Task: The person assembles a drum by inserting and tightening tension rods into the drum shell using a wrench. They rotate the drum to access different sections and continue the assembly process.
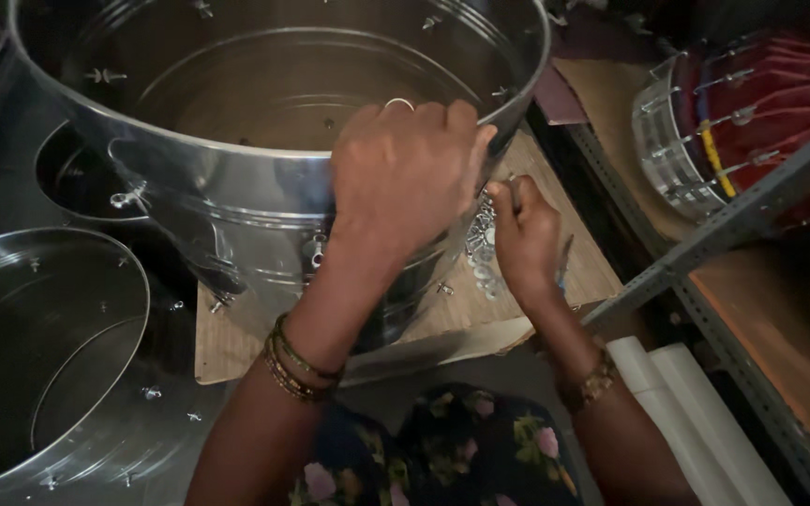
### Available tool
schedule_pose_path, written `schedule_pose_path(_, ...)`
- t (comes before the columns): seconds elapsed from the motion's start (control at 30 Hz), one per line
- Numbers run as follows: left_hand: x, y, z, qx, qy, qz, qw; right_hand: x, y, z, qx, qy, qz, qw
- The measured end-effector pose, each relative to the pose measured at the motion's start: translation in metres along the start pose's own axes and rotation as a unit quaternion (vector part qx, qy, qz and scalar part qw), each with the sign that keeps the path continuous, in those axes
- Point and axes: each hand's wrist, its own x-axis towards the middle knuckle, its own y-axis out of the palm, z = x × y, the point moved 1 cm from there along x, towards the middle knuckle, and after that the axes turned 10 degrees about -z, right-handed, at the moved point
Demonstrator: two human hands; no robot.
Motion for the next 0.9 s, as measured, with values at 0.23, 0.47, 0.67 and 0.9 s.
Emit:
schedule_pose_path(0.23, 0.006, -0.013, -0.010, 0.004, 0.015, 0.016, 1.000, 0.011, -0.005, -0.019, 0.150, 0.152, 0.031, 0.976)
schedule_pose_path(0.47, 0.007, -0.019, -0.018, 0.004, 0.026, 0.016, 1.000, 0.031, -0.025, -0.027, 0.372, 0.426, 0.205, 0.799)
schedule_pose_path(0.67, 0.008, -0.016, -0.020, 0.015, 0.025, 0.024, 0.999, 0.029, -0.029, -0.020, 0.337, 0.392, 0.199, 0.832)
schedule_pose_path(0.9, 0.012, -0.012, -0.016, 0.036, 0.029, 0.027, 0.999, 0.024, -0.030, -0.004, 0.229, 0.336, 0.188, 0.894)
